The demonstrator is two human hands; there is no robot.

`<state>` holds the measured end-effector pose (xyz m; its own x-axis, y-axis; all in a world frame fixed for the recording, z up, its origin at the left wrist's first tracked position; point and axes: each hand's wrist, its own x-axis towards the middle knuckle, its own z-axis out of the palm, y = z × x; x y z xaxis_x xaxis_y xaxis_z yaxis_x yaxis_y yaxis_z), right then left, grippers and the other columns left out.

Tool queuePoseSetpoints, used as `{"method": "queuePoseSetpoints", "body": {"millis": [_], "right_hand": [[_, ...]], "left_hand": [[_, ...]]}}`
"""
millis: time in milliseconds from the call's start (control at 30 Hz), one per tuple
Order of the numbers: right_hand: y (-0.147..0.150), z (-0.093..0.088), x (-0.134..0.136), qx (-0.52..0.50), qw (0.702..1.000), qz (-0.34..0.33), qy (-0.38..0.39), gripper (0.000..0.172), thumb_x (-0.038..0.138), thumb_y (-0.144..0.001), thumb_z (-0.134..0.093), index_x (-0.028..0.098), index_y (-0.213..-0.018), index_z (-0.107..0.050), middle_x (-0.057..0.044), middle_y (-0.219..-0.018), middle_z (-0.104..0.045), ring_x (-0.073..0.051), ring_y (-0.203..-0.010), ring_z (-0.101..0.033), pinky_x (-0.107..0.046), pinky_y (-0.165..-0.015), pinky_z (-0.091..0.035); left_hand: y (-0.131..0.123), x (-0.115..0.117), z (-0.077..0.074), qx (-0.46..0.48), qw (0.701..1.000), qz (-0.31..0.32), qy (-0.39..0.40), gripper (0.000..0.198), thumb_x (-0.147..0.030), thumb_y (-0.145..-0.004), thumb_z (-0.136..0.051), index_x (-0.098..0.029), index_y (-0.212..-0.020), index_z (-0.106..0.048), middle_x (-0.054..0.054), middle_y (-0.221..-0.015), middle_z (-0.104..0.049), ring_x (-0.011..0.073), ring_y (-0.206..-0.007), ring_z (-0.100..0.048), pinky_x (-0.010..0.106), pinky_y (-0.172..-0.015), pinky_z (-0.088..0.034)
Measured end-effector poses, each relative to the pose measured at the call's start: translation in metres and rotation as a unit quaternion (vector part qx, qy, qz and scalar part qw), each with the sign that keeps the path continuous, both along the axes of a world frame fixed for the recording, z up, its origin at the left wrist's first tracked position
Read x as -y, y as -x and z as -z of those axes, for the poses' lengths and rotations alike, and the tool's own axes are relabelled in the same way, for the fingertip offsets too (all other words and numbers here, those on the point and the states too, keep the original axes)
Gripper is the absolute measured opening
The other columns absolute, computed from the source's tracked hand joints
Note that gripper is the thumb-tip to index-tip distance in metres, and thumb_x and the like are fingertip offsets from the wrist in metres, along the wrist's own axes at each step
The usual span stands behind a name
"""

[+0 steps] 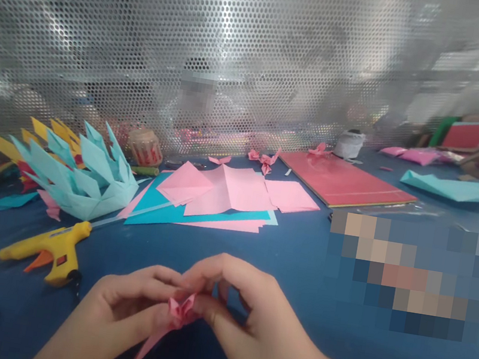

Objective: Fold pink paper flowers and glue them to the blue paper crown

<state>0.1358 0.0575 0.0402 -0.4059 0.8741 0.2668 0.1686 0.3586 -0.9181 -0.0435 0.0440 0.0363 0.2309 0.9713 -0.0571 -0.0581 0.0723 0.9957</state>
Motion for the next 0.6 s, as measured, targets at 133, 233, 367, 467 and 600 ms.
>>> {"method": "queuePoseSetpoints", "body": {"millis": [133,233,367,467,600], "right_hand": [[-0.005,-0.002,-0.001,0.042,0.994,-0.015,-0.099,0.018,0.007,-0.084,-0.054,0.024,-0.087,-0.061,0.001,-0.08,-0.066,-0.011,-0.073,-0.062,-0.021,-0.068,-0.05],[-0.008,-0.003,-0.004,0.058,0.987,-0.022,-0.148,0.02,0.006,-0.085,-0.052,0.024,-0.084,-0.061,0.0,-0.082,-0.068,-0.013,-0.077,-0.064,-0.024,-0.071,-0.052],[-0.01,-0.005,-0.007,0.071,0.977,-0.012,-0.201,0.023,0.006,-0.084,-0.052,0.024,-0.078,-0.064,0.0,-0.083,-0.068,-0.012,-0.077,-0.065,-0.021,-0.069,-0.052],[-0.011,-0.007,-0.008,0.084,0.967,-0.009,-0.24,0.027,0.004,-0.084,-0.047,0.024,-0.079,-0.065,-0.002,-0.087,-0.067,-0.012,-0.079,-0.065,-0.021,-0.069,-0.053],[-0.014,-0.007,-0.01,0.086,0.954,-0.026,-0.285,0.031,0.0,-0.085,-0.044,0.024,-0.082,-0.065,-0.003,-0.092,-0.067,-0.012,-0.084,-0.065,-0.022,-0.072,-0.054]], "left_hand": [[0.003,0.002,-0.002,0.029,0.999,0.028,-0.005,0.004,-0.026,-0.07,-0.076,-0.026,-0.073,-0.079,0.004,-0.098,-0.072,0.0196,-0.094,-0.065,0.025,-0.084,-0.05],[0.004,0.002,-0.002,0.043,0.998,0.029,0.034,0.006,-0.03,-0.07,-0.076,-0.026,-0.074,-0.079,0.004,-0.109,-0.071,0.0217,-0.099,-0.065,0.027,-0.083,-0.053],[0.002,0.001,0.001,0.109,0.989,-0.002,0.099,0.022,-0.03,-0.062,-0.083,-0.026,-0.083,-0.077,0.004,-0.099,-0.075,0.019,-0.086,-0.07,0.026,-0.072,-0.056],[0.002,0.0,0.002,0.137,0.987,0.017,0.088,0.038,-0.032,-0.053,-0.087,-0.024,-0.088,-0.076,0.005,-0.092,-0.077,0.0193,-0.089,-0.069,0.025,-0.077,-0.053],[0.003,0.001,0.0,0.124,0.988,0.042,0.079,0.036,-0.034,-0.054,-0.087,-0.022,-0.086,-0.076,0.007,-0.099,-0.075,0.0187,-0.089,-0.068,0.027,-0.081,-0.052]]}}
